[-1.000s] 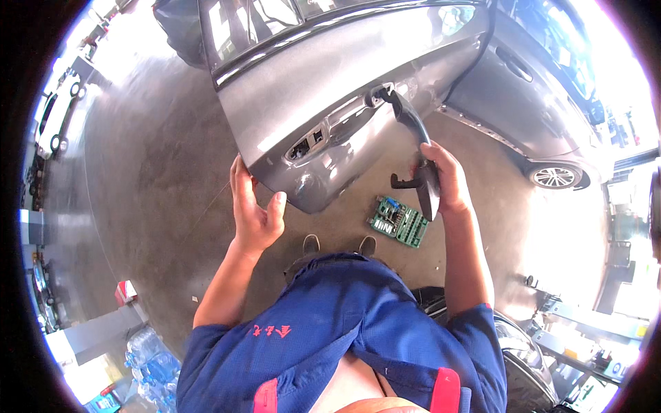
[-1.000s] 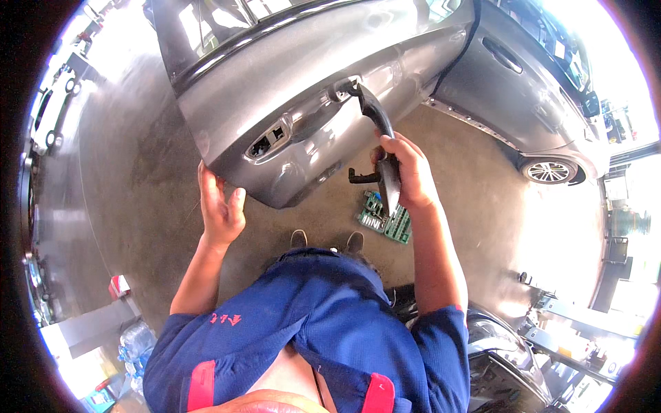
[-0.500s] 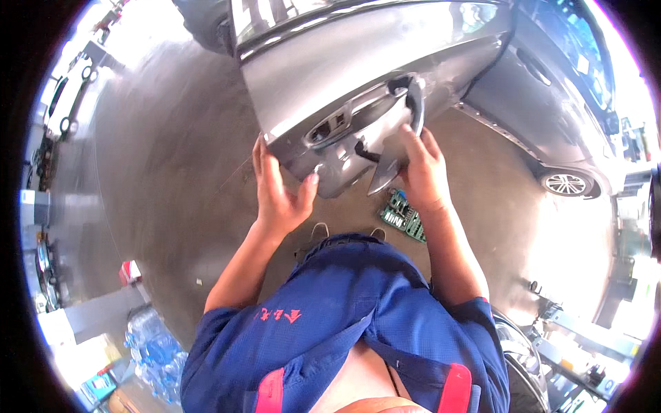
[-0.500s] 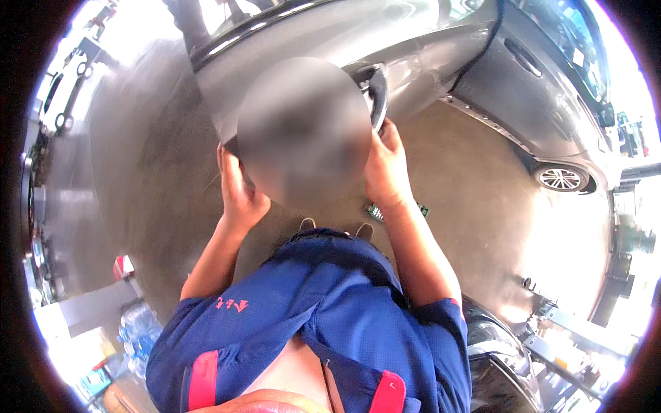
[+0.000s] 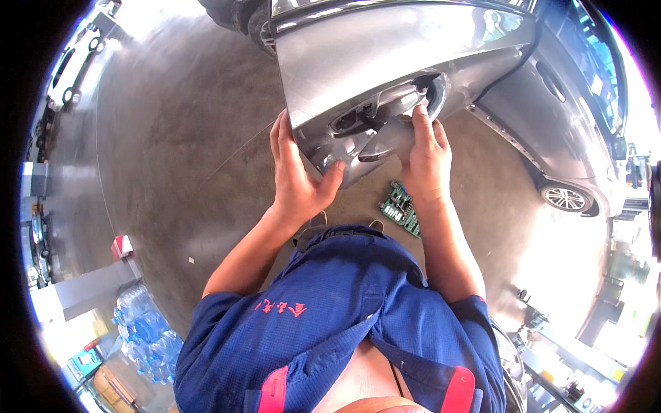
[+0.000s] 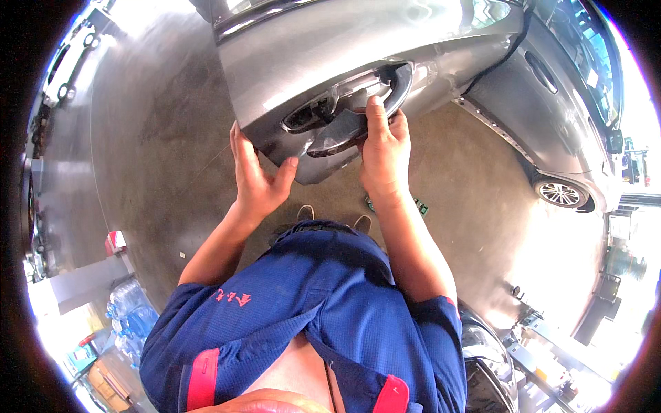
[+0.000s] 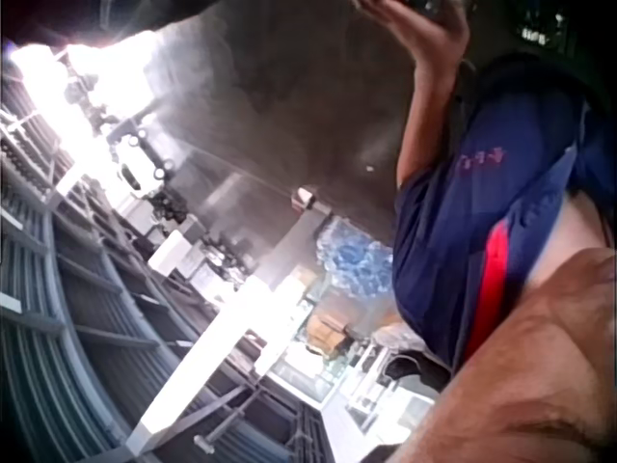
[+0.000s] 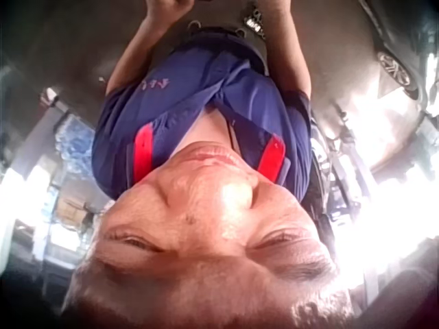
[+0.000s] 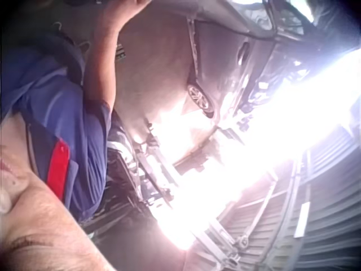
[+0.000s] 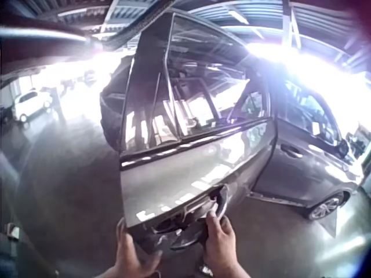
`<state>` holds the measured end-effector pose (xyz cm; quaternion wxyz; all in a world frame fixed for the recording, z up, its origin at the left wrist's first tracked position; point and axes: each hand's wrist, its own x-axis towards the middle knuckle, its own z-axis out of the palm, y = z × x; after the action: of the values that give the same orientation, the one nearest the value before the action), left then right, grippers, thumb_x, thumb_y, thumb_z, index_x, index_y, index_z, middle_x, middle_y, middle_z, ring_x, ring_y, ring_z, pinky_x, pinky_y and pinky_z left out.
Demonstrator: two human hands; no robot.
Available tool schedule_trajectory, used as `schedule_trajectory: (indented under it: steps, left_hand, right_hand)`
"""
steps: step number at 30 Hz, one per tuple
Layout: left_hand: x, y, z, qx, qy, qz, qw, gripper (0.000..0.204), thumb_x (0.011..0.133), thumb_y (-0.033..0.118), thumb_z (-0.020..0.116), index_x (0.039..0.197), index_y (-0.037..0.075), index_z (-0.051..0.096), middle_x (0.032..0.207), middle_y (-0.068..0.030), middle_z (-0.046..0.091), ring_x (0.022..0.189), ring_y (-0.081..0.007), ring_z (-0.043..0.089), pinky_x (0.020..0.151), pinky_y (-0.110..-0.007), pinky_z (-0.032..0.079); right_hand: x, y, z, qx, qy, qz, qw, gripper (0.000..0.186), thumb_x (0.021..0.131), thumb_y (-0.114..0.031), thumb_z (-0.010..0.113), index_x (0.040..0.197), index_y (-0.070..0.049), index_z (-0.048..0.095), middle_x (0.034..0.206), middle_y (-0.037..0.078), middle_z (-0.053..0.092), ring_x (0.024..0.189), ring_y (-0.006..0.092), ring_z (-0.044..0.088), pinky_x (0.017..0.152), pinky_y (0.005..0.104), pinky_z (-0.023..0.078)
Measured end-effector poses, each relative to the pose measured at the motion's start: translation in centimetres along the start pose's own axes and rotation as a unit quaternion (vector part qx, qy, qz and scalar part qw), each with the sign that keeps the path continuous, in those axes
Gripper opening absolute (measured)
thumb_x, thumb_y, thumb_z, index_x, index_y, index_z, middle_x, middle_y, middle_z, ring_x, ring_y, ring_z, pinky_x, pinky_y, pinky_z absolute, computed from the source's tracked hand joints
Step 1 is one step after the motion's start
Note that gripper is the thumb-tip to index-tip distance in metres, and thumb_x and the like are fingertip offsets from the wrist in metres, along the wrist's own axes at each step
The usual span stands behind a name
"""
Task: The person installs a door handle and cover onto a car door by hand, then tightens the handle assembly using a screwdriver.
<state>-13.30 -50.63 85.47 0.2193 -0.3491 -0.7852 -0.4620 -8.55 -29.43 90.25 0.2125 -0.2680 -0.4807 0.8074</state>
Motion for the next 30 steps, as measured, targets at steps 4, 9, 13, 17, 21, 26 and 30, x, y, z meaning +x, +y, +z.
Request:
schedule_trajectory:
  steps: [4,9,13,17,21,26,30]
  left_hand:
    - [1.2,-1.3,0.8,-0.088,0.054,-0.031,0.994,0.105,0.089,0.021,0.081,0.165,-0.01,0.014,0.161,-0.0308,0.032,0.148,-0.0418,0.041,0.119,-0.052,0.041]
    - [2.9,-1.2,1.0,-0.166,0.048,-0.111,0.979,0.109,0.086,0.01,0.079,0.167,-0.008,0.009,0.159,-0.0284,0.041,0.146,-0.0366,0.049,0.117,-0.046,0.045]
    - [3.1,-0.8,1.6,-0.182,0.054,-0.126,0.974,0.107,0.083,0.003,0.076,0.167,-0.009,0.012,0.153,-0.0278,0.051,0.134,-0.0327,0.061,0.112,-0.04,0.049]
    - [3.3,-0.5,2.0,-0.205,0.057,-0.167,0.963,0.105,0.084,0.003,0.074,0.168,-0.009,0.012,0.153,-0.0281,0.051,0.134,-0.0325,0.06,0.112,-0.039,0.049]
    - [2.3,-1.6,2.2,-0.177,0.056,-0.16,0.97,0.103,0.085,0.002,0.073,0.167,-0.011,0.013,0.152,-0.0295,0.05,0.137,-0.0336,0.058,0.114,-0.04,0.047]
    - [2.2,-2.3,2.0,-0.187,0.035,-0.136,0.972,0.103,0.087,0.002,0.07,0.167,-0.011,0.008,0.155,-0.0311,0.045,0.14,-0.0348,0.054,0.117,-0.04,0.043]
    - [2.0,-2.8,1.3,-0.281,-0.001,-0.135,0.95,0.106,0.088,0.004,0.069,0.167,-0.012,0.001,0.159,-0.0319,0.04,0.143,-0.0365,0.051,0.12,-0.042,0.039]
  right_hand:
    - [-0.3,0.2,0.2,0.004,0.003,-0.015,1.0,0.036,0.107,-0.034,0.07,0.122,-0.003,0.062,0.099,0.001,0.065,0.082,0.0074,0.056,0.068,0.0247,0.048]
    - [0.2,0.7,0.4,-0.042,-0.001,-0.053,0.998,0.033,0.109,-0.033,0.068,0.12,-0.002,0.063,0.104,0.004,0.068,0.091,0.0113,0.06,0.082,0.0272,0.051]
    - [-0.1,0.9,1.2,-0.001,0.02,-0.025,0.999,0.032,0.11,-0.032,0.067,0.118,-0.001,0.063,0.104,0.004,0.068,0.092,0.0111,0.06,0.082,0.0267,0.051]
    - [1.0,2.3,2.0,-0.021,0.03,-0.053,0.998,0.034,0.11,-0.034,0.065,0.121,-0.002,0.065,0.108,0.006,0.07,0.09,0.0123,0.066,0.073,0.026,0.054]
    - [1.1,2.9,2.3,0.004,0.027,-0.056,0.998,0.032,0.109,-0.031,0.066,0.12,-0.001,0.064,0.111,0.01,0.072,0.092,0.0153,0.069,0.076,0.028,0.056]
    - [1.7,2.2,3.6,0.066,0.063,-0.021,0.996,0.024,0.106,-0.021,0.07,0.116,0.001,0.062,0.105,0.009,0.071,0.09,0.0163,0.068,0.078,0.0304,0.057]
    - [1.8,1.1,5.1,0.133,0.092,0.017,0.987,0.016,0.103,-0.009,0.071,0.111,-0.001,0.06,0.1,0.008,0.071,0.083,0.0162,0.069,0.077,0.0318,0.058]
